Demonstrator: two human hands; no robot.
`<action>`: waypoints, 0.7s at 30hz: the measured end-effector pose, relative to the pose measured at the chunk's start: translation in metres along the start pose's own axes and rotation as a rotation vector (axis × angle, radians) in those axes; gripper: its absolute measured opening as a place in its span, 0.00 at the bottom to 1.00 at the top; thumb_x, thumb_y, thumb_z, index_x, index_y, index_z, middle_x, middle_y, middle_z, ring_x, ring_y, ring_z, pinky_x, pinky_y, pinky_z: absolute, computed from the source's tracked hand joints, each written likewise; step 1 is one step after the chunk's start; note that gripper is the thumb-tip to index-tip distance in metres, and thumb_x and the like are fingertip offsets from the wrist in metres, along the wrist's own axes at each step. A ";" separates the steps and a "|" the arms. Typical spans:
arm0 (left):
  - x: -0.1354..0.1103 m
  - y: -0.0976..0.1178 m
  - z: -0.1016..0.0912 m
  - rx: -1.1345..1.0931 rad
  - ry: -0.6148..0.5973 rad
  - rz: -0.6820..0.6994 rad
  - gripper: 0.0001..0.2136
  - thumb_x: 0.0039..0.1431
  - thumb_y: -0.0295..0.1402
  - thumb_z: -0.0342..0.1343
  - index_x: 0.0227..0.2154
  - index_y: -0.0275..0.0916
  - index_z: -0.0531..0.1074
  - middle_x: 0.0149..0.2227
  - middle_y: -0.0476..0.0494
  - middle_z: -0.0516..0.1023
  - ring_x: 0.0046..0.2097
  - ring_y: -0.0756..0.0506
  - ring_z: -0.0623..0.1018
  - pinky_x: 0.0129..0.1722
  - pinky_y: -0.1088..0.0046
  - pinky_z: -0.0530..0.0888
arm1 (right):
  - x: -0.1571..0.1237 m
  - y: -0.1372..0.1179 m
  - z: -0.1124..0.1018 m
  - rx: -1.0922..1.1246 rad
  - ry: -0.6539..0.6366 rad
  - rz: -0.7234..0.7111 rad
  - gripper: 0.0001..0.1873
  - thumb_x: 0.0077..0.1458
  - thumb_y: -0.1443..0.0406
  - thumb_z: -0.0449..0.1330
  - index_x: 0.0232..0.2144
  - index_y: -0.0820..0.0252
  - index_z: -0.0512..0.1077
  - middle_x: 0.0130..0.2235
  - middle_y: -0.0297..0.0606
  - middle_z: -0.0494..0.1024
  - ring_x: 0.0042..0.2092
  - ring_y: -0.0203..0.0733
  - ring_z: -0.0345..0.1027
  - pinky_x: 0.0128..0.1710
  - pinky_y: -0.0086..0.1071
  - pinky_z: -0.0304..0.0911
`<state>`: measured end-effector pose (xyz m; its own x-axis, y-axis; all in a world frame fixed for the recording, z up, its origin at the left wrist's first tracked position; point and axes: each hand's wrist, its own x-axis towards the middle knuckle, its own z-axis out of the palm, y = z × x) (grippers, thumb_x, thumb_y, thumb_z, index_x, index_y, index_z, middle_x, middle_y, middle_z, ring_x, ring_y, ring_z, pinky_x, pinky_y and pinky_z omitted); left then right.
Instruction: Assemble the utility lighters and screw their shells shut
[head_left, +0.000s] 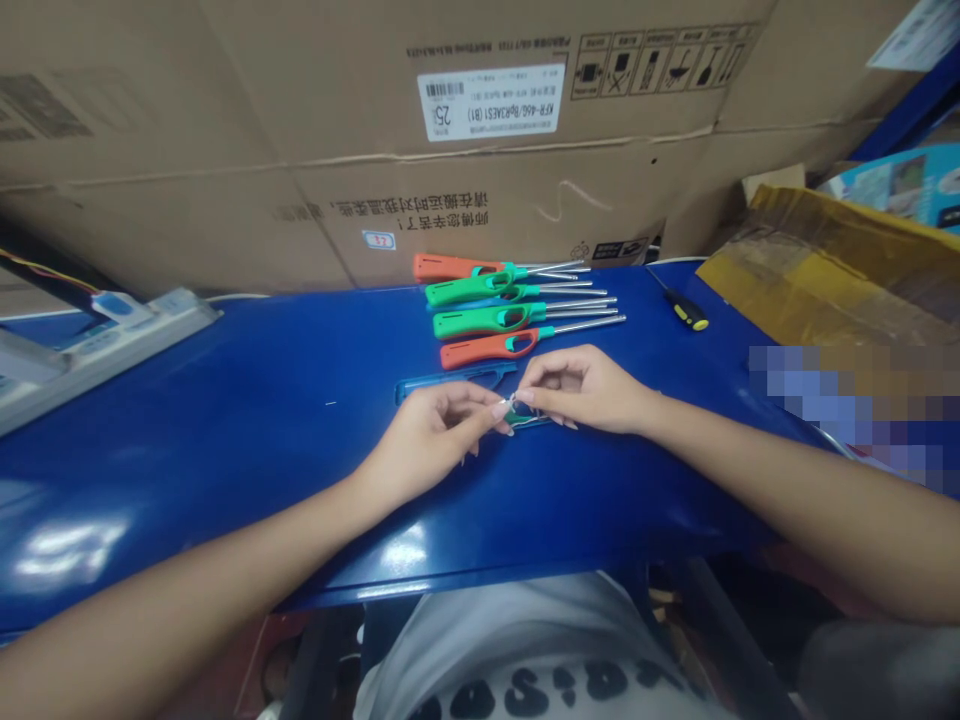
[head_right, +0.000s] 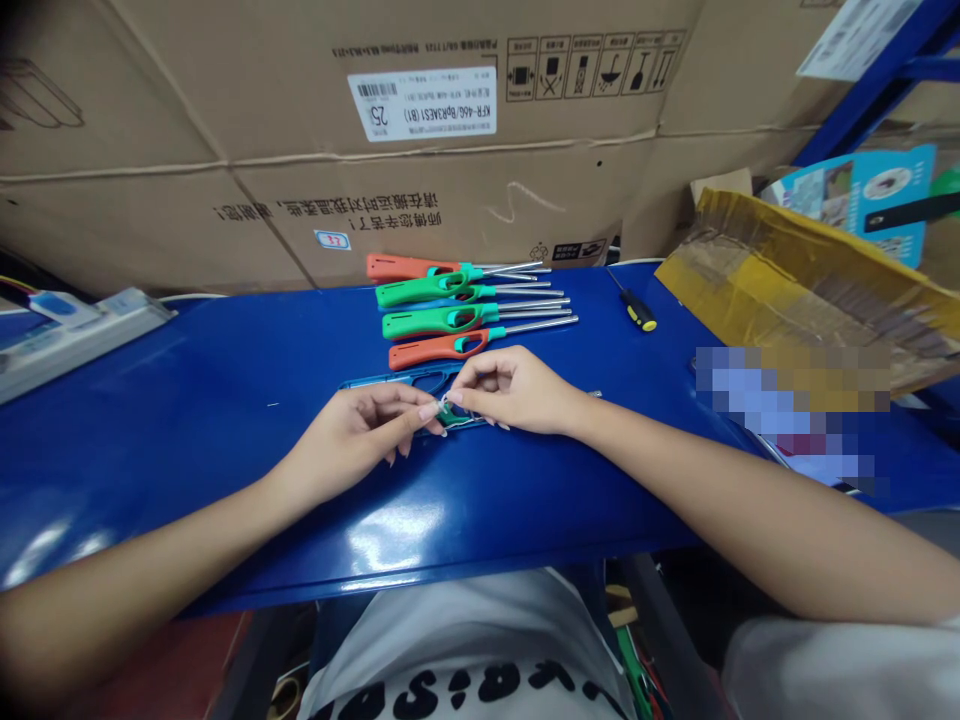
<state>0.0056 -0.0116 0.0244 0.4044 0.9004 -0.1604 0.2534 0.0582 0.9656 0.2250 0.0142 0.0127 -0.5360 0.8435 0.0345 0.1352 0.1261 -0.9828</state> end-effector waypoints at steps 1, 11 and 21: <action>0.000 0.000 0.000 0.000 -0.001 0.003 0.13 0.59 0.40 0.62 0.37 0.33 0.77 0.33 0.42 0.85 0.23 0.54 0.71 0.21 0.80 0.69 | 0.000 0.001 0.000 0.001 0.002 -0.011 0.14 0.56 0.57 0.67 0.31 0.64 0.75 0.20 0.27 0.71 0.19 0.28 0.60 0.18 0.24 0.58; 0.001 0.000 -0.008 0.091 -0.032 0.017 0.16 0.61 0.44 0.60 0.39 0.34 0.79 0.34 0.42 0.84 0.25 0.52 0.73 0.22 0.78 0.71 | -0.001 0.000 0.003 -0.030 0.018 -0.030 0.13 0.56 0.58 0.66 0.32 0.64 0.76 0.21 0.29 0.72 0.20 0.28 0.62 0.19 0.24 0.59; 0.000 0.004 -0.037 0.590 -0.098 0.194 0.12 0.61 0.44 0.62 0.40 0.42 0.80 0.34 0.49 0.81 0.34 0.47 0.78 0.35 0.73 0.72 | 0.000 0.002 -0.003 -0.031 0.087 0.038 0.19 0.57 0.52 0.65 0.38 0.64 0.77 0.27 0.32 0.74 0.19 0.28 0.61 0.16 0.24 0.59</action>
<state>-0.0258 0.0043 0.0360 0.5631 0.8255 -0.0386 0.5986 -0.3752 0.7077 0.2276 0.0161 0.0109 -0.4558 0.8900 0.0144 0.1803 0.1082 -0.9776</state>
